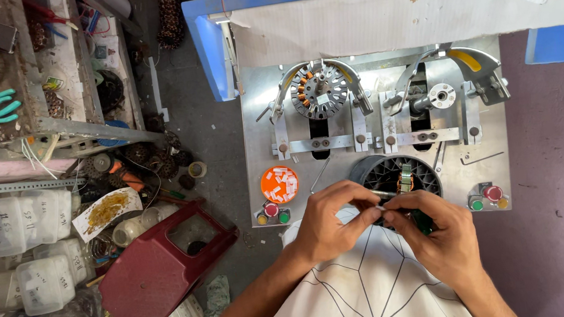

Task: The person works on a fan motor stator, using a screwdriver to adjust or secure small components on the stator's surface and handling small parts by hand.

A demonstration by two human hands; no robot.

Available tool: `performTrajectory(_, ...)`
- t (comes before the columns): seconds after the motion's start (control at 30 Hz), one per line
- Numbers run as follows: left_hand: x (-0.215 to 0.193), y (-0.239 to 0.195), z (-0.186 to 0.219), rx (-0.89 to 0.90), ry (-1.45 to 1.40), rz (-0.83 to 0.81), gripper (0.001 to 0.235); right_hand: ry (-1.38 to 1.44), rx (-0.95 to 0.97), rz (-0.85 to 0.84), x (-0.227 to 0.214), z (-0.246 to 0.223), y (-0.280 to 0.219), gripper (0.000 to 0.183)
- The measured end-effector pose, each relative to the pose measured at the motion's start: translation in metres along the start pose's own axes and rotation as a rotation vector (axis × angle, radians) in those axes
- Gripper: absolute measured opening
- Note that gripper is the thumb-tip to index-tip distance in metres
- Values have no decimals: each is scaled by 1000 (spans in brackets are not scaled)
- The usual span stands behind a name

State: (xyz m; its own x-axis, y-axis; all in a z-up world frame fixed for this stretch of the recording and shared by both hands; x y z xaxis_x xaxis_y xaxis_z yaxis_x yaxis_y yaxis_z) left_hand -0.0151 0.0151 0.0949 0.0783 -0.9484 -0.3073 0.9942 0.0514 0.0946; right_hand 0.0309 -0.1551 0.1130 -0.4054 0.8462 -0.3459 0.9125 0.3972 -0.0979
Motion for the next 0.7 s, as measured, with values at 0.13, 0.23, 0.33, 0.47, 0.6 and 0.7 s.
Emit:
performTrajectory(0.13, 10, 4, 0, 94, 84, 23, 13, -23, -159, 73, -2, -7, -8, 16)
performTrajectory(0.23, 25, 3, -9, 56, 40, -70, 14, -68, -146, 78, -1, 1, -13, 17)
performTrajectory(0.33, 38, 0, -18, -12, -68, -187, 12, -16, -15, 92, -1, 19, -22, 15)
performTrajectory(0.47, 41, 4, -23, -52, -215, -249, 15, 324, 186, 169, -9, 46, -32, 13)
performTrajectory(0.6, 36, 10, -10, 142, -89, -188, 14, 230, 315, 214, -21, 55, -38, 13)
performTrajectory(0.7, 40, 12, -6, 156, -33, -161, 15, 207, 197, 208, -25, 41, -36, 17)
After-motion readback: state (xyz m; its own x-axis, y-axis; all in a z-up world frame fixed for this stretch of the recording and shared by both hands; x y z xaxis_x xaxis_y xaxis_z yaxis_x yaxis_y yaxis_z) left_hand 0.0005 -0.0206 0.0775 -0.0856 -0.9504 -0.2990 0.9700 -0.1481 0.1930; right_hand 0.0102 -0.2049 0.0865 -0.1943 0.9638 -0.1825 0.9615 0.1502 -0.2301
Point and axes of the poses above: each hand's wrist, its own y-axis towards the middle knuckle, its own x-axis out of the palm, z = x × y, the point moved 5 cm from there along y, towards the middle knuckle, and after that the axes turned 14 degrees about y, right-handed, at the moved point
